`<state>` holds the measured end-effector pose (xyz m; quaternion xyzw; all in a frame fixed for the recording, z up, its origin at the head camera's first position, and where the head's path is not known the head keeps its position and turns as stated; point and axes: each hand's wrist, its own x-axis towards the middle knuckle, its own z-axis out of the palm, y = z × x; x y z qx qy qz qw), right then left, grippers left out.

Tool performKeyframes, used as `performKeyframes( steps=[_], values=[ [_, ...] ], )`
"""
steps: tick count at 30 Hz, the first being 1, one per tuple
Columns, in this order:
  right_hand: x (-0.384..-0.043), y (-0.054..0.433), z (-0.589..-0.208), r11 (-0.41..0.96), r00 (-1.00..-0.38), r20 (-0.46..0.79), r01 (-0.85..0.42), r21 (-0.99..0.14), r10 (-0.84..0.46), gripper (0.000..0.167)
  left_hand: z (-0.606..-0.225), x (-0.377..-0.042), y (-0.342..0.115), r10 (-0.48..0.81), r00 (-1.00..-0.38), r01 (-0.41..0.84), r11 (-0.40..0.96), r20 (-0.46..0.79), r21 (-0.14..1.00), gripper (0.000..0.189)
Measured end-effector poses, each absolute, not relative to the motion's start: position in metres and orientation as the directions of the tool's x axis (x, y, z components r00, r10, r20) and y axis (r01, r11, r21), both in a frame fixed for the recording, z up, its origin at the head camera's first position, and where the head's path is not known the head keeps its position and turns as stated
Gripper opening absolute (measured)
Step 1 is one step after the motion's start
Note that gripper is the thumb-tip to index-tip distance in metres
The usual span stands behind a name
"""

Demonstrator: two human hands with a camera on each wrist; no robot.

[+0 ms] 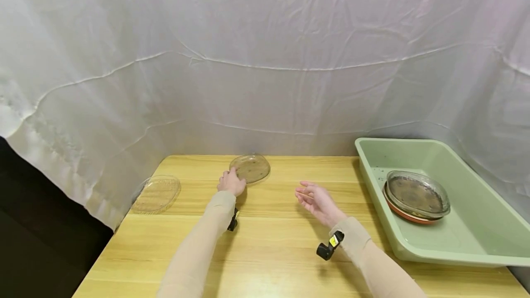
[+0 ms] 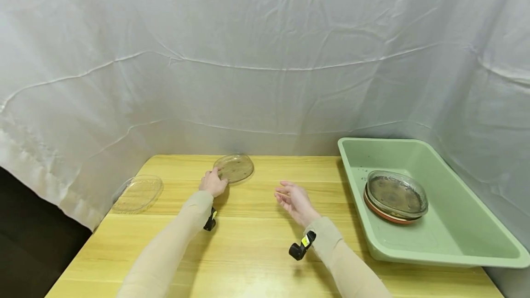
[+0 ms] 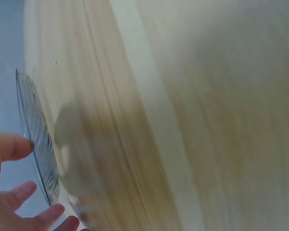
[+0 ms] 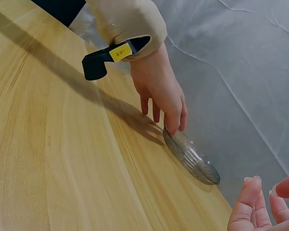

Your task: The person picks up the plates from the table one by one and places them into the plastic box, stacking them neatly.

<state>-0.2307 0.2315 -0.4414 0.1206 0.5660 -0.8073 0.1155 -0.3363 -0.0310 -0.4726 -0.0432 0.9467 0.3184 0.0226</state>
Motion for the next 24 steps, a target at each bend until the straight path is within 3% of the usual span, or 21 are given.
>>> performKeyframes(
  steps=[13,24],
  values=[
    [-0.231,0.237,-0.443,-0.32,-0.942,-0.333,0.329,-0.888,-0.043,0.059,-0.46,-0.327,-0.027,0.095,-0.986,-0.015,0.772,-0.139,0.636,0.09],
    [-0.231,0.244,-0.446,-0.308,-0.942,-0.332,0.33,-0.892,-0.049,0.061,-0.448,-0.311,-0.014,0.304,-0.925,0.093,0.764,-0.229,0.638,0.107]
  ],
)
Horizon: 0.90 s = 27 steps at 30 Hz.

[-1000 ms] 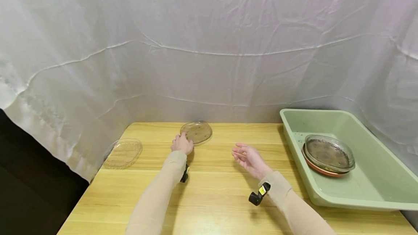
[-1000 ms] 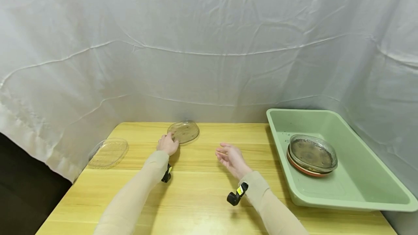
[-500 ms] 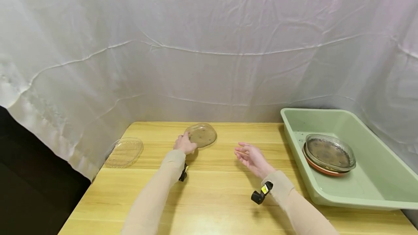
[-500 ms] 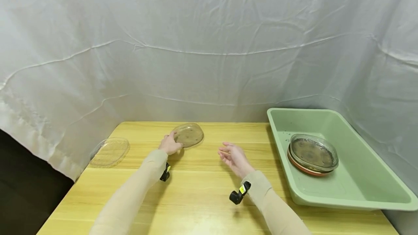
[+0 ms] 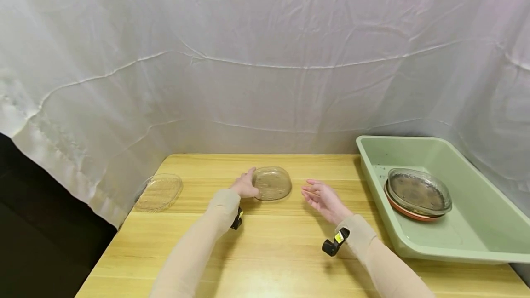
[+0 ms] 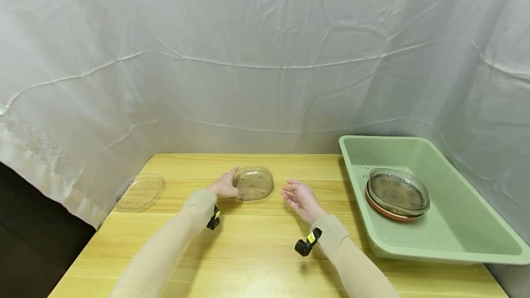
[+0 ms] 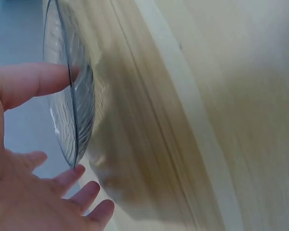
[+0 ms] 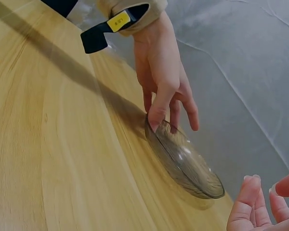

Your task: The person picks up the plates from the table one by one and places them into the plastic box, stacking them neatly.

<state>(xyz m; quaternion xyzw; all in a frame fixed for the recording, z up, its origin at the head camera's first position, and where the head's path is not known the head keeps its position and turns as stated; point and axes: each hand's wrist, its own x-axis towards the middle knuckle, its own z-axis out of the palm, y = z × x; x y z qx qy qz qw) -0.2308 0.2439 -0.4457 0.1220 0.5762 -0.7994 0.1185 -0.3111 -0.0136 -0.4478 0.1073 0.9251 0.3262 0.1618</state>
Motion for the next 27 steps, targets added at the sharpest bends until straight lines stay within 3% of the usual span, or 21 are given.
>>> performKeyframes(
  steps=[8,15,21,27],
  values=[
    [-0.233,0.248,-0.451,-0.248,-0.945,-0.327,0.316,-0.916,0.002,0.057,-0.453,-0.306,0.001,0.378,-0.904,0.159,0.732,-0.201,0.663,0.111],
    [-0.233,0.245,-0.455,0.012,-0.97,-0.198,0.201,-0.979,0.141,0.045,-0.457,-0.305,0.01,0.234,-0.963,0.088,0.74,-0.133,0.667,0.073],
    [-0.232,0.241,-0.457,0.234,-0.983,-0.053,0.094,-0.968,0.178,0.043,-0.465,-0.311,0.016,0.135,-0.982,0.027,0.798,-0.135,0.602,0.057],
    [-0.23,0.238,-0.457,0.295,-0.985,-0.013,0.064,-0.953,0.173,0.047,-0.468,-0.314,0.019,0.14,-0.982,0.042,0.82,-0.128,0.571,0.042]
  ],
)
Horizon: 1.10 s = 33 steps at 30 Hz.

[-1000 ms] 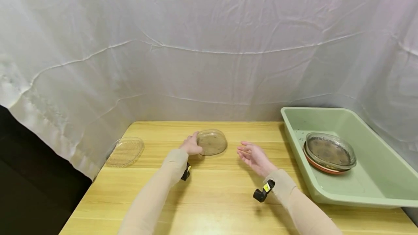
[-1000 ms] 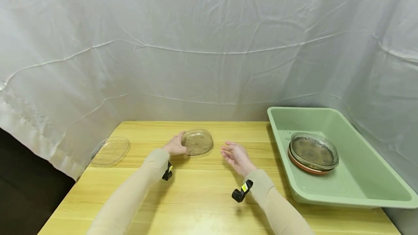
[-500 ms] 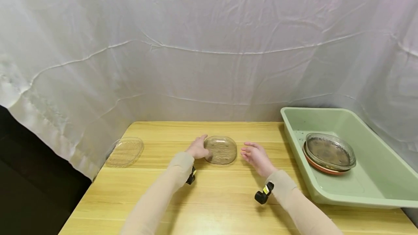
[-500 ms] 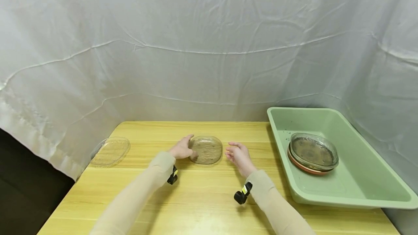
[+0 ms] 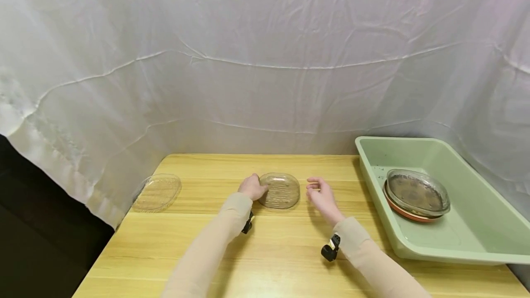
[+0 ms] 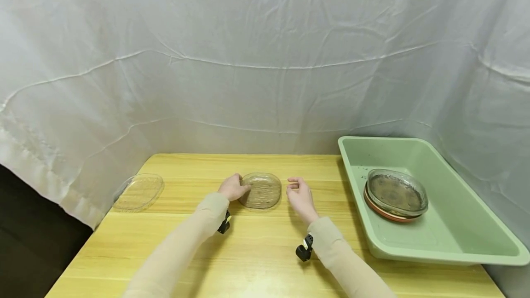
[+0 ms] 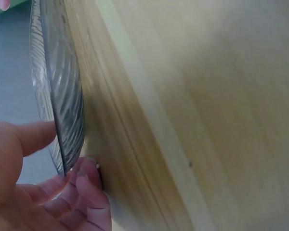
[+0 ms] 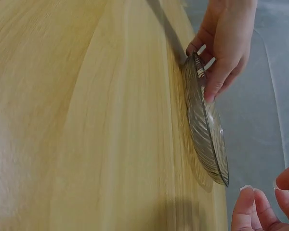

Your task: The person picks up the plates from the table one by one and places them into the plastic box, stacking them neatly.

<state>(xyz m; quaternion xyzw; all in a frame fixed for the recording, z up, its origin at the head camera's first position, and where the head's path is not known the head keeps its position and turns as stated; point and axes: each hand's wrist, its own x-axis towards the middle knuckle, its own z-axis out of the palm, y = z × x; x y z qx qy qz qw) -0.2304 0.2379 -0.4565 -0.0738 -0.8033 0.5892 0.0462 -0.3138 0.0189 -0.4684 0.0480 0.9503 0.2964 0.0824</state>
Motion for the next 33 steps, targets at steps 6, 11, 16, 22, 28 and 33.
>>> performKeyframes(
  steps=[6,11,16,22,28,33],
  values=[
    [-0.23,0.237,-0.457,0.231,-0.985,-0.046,0.084,-0.969,0.167,0.048,-0.474,-0.315,0.02,0.128,-0.986,0.048,0.824,-0.103,0.564,0.033],
    [-0.231,0.237,-0.459,0.192,-0.983,-0.064,0.098,-0.976,0.174,0.047,-0.475,-0.312,0.02,0.114,-0.99,0.04,0.805,-0.088,0.591,0.032],
    [-0.232,0.236,-0.458,0.162,-0.978,-0.072,0.105,-0.981,0.196,0.046,-0.47,-0.306,0.021,0.115,-0.989,0.033,0.779,-0.091,0.626,0.033],
    [-0.231,0.238,-0.459,0.152,-0.977,-0.084,0.115,-0.982,0.197,0.047,-0.466,-0.299,0.023,0.156,-0.982,0.04,0.713,-0.102,0.7,0.034],
    [-0.233,0.24,-0.463,0.126,-0.976,-0.093,0.119,-0.985,0.198,0.046,-0.467,-0.297,0.026,0.214,-0.969,0.038,0.622,-0.123,0.782,0.044],
    [-0.234,0.242,-0.466,0.1,-0.974,-0.11,0.132,-0.986,0.2,0.048,-0.471,-0.296,0.027,0.236,-0.964,0.036,0.566,-0.12,0.823,0.053]
  ],
)
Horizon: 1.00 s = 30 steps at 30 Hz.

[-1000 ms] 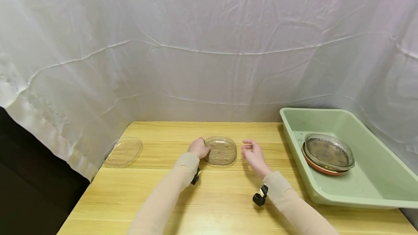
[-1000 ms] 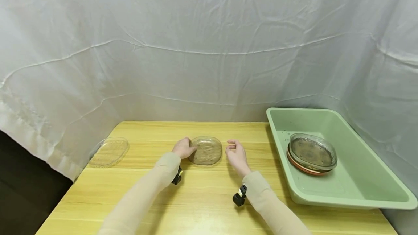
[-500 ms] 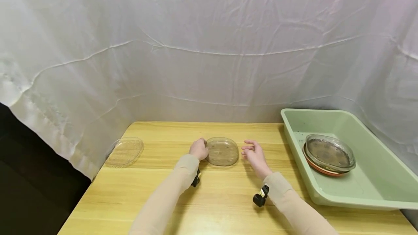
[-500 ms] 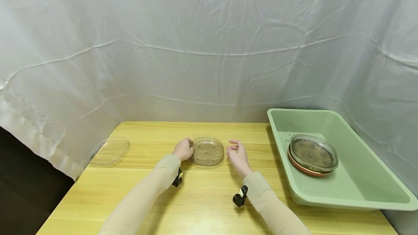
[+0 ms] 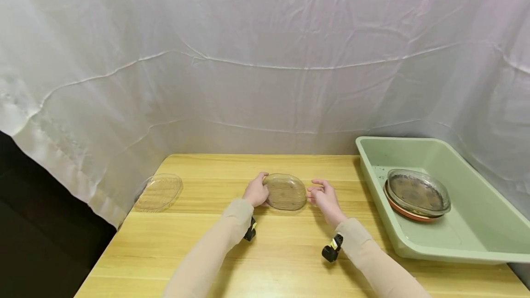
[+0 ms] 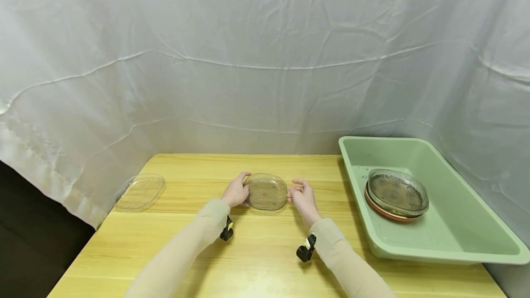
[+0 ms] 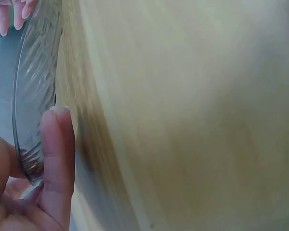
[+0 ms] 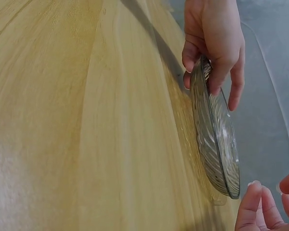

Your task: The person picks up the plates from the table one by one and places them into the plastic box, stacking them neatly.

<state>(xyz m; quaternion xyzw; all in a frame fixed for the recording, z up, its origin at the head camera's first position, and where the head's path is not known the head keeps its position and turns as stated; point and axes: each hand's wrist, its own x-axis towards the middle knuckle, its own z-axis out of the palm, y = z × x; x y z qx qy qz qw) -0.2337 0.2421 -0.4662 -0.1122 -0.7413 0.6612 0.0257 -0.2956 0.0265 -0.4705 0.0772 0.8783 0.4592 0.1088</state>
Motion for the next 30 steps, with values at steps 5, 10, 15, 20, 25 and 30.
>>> performKeyframes(
  steps=[5,10,15,20,25,30],
  values=[
    [-0.233,0.243,-0.468,0.083,-0.971,-0.117,0.137,-0.987,0.21,0.047,-0.474,-0.292,0.026,0.257,-0.957,0.012,0.504,-0.137,0.863,0.054],
    [-0.234,0.244,-0.471,0.065,-0.968,-0.113,0.131,-0.989,0.224,0.049,-0.478,-0.292,0.027,0.256,-0.956,-0.009,0.461,-0.143,0.887,0.055],
    [-0.234,0.247,-0.473,0.074,-0.966,-0.113,0.134,-0.988,0.234,0.05,-0.479,-0.29,0.028,0.248,-0.961,0.009,0.458,-0.118,0.889,0.053],
    [-0.233,0.249,-0.474,0.075,-0.965,-0.112,0.133,-0.988,0.236,0.049,-0.476,-0.288,0.028,0.247,-0.962,0.006,0.436,-0.113,0.9,0.052],
    [-0.231,0.252,-0.473,0.084,-0.967,-0.11,0.133,-0.988,0.232,0.048,-0.472,-0.287,0.027,0.256,-0.96,0.002,0.412,-0.114,0.911,0.05],
    [-0.231,0.254,-0.47,0.094,-0.966,-0.116,0.141,-0.986,0.232,0.046,-0.465,-0.288,0.027,0.26,-0.96,0.0,0.371,-0.104,0.929,0.05]
  ],
)
